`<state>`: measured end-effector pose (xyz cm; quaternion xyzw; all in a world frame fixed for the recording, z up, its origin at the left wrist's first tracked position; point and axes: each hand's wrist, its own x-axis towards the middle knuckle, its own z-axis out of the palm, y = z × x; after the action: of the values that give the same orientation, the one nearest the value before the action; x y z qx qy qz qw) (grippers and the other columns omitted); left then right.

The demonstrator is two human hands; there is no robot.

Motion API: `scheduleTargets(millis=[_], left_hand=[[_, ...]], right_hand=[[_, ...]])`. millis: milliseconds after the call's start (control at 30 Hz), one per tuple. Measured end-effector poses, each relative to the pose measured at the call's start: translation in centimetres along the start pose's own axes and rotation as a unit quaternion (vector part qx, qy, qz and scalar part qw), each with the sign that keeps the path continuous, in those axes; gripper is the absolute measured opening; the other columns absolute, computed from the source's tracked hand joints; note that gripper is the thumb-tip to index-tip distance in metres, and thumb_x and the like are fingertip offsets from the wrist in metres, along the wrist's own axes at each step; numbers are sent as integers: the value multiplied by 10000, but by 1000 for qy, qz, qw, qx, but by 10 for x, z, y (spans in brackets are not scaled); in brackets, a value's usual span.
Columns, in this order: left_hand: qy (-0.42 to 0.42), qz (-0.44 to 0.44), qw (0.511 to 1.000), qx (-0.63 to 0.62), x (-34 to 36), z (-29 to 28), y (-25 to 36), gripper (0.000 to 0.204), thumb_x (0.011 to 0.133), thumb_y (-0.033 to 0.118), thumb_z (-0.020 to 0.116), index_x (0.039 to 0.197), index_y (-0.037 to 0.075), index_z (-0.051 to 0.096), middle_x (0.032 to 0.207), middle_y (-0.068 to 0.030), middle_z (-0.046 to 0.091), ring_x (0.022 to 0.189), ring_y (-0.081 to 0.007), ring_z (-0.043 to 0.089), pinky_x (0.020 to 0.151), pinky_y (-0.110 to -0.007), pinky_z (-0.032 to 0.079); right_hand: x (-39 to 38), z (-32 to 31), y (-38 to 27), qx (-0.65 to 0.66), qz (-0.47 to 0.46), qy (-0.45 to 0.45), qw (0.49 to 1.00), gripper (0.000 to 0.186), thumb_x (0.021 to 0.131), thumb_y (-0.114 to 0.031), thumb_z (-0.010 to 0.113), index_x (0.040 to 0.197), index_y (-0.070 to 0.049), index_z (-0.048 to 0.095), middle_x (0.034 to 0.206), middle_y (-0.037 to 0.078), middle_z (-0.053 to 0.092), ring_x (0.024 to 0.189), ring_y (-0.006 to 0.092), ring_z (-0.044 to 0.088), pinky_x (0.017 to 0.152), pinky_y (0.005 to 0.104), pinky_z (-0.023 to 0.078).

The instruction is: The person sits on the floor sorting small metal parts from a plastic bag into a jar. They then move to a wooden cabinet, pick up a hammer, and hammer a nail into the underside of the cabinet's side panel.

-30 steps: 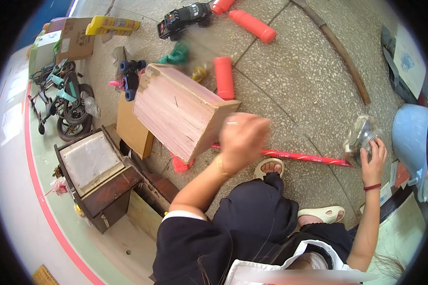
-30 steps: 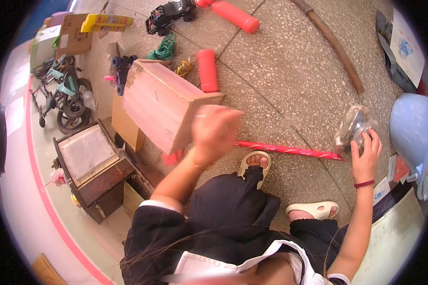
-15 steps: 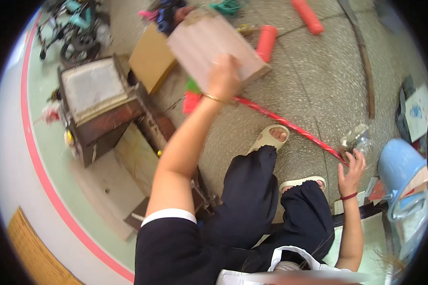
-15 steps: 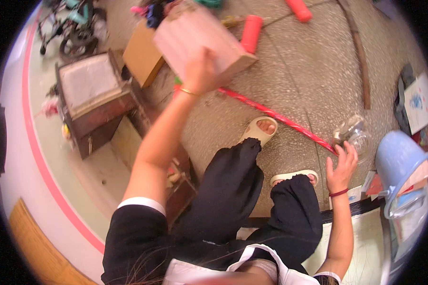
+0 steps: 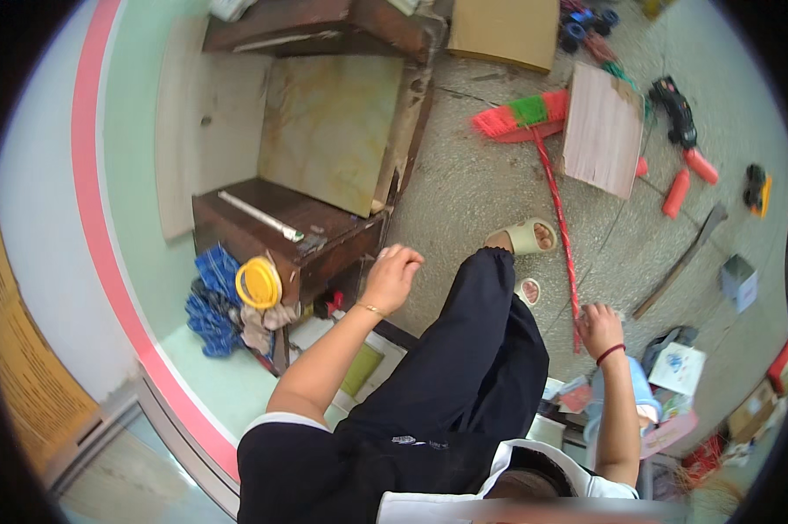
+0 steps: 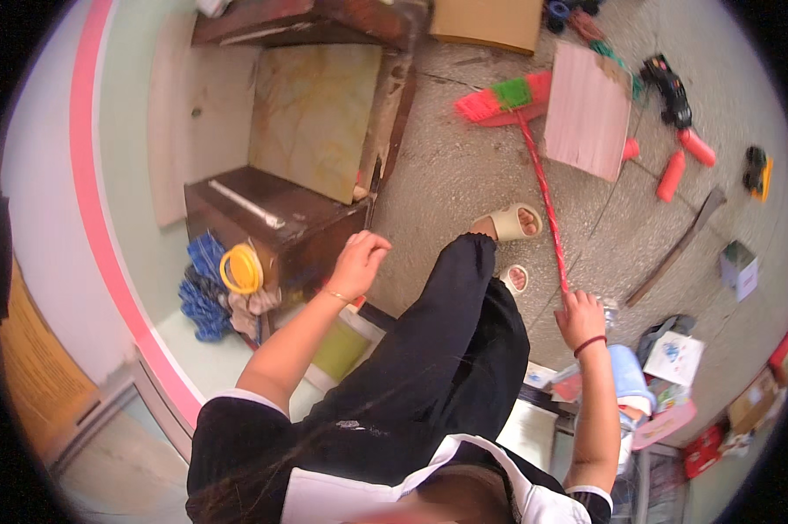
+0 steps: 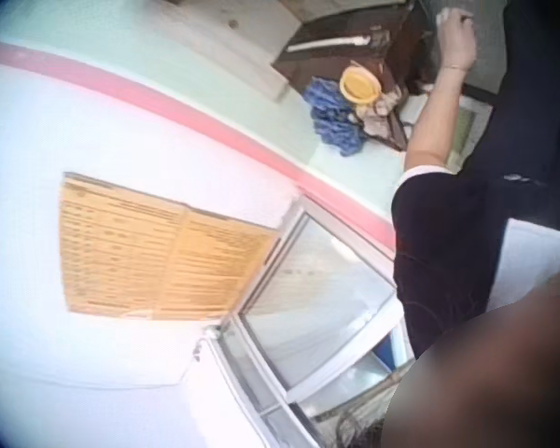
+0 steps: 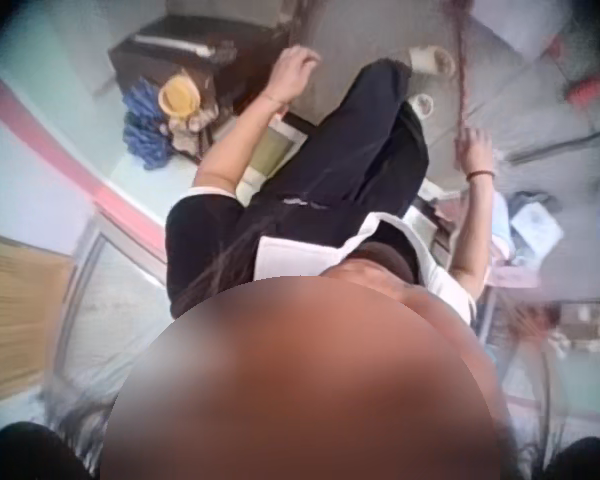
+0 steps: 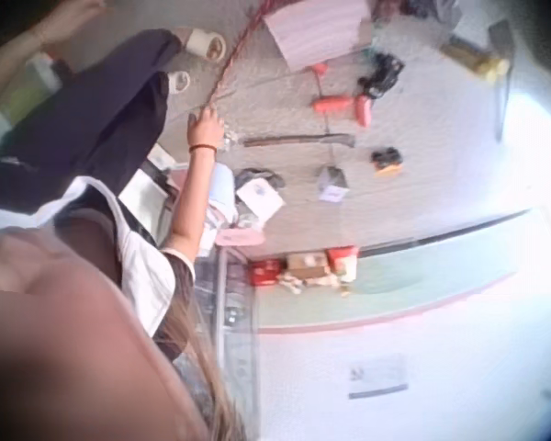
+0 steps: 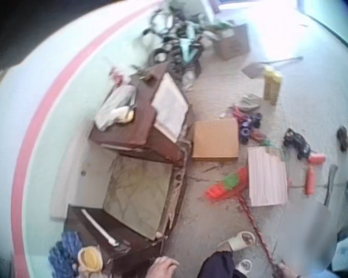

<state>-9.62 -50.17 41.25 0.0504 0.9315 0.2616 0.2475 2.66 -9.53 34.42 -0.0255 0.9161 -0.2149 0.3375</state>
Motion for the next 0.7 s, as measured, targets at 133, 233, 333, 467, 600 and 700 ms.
scheduleTargets(millis=[133,233,333,467,600,700], left_hand=[[61,-59,996,29,-73,-36,-16,66,811,97,535,861,56,549,867,-111,553,853,-320,511,765,-405,411],[62,-92,993,50,-101,-44,-19,63,824,96,522,869,55,539,863,-114,583,852,-314,528,764,-408,410],[52,-122,991,27,-110,-49,-28,65,829,90,516,878,55,539,856,-114,605,851,-308,541,761,-407,412],[66,-122,990,-10,-110,-66,-45,72,831,89,512,884,49,540,863,-108,612,843,-306,546,767,-412,414],[110,-116,987,-26,-116,-107,-66,71,830,93,522,883,48,539,848,-117,595,845,-314,544,762,-416,421],[141,-128,978,-81,-113,-135,-79,53,805,69,537,855,55,525,828,-110,584,800,-322,543,720,-418,422]], right_hand=[[34,-81,-51,-9,-90,61,994,279,732,-196,643,977,-84,575,926,110,570,886,310,538,760,415,430],[59,-120,-88,19,-130,83,988,262,746,-185,631,977,-74,576,912,115,570,872,311,540,756,404,434],[86,-120,-114,10,-152,71,986,262,750,-186,633,976,-67,576,902,118,572,864,310,544,755,400,438],[111,-97,-165,-89,-160,-53,982,275,768,-264,609,980,-92,578,923,101,579,912,285,549,774,409,439],[127,-83,-236,-123,-217,-134,959,277,771,-269,603,994,-106,578,926,93,581,921,280,550,777,409,442],[141,-101,-300,-53,-237,-127,962,276,773,-250,605,1009,-109,572,925,98,580,903,287,554,774,409,442]])
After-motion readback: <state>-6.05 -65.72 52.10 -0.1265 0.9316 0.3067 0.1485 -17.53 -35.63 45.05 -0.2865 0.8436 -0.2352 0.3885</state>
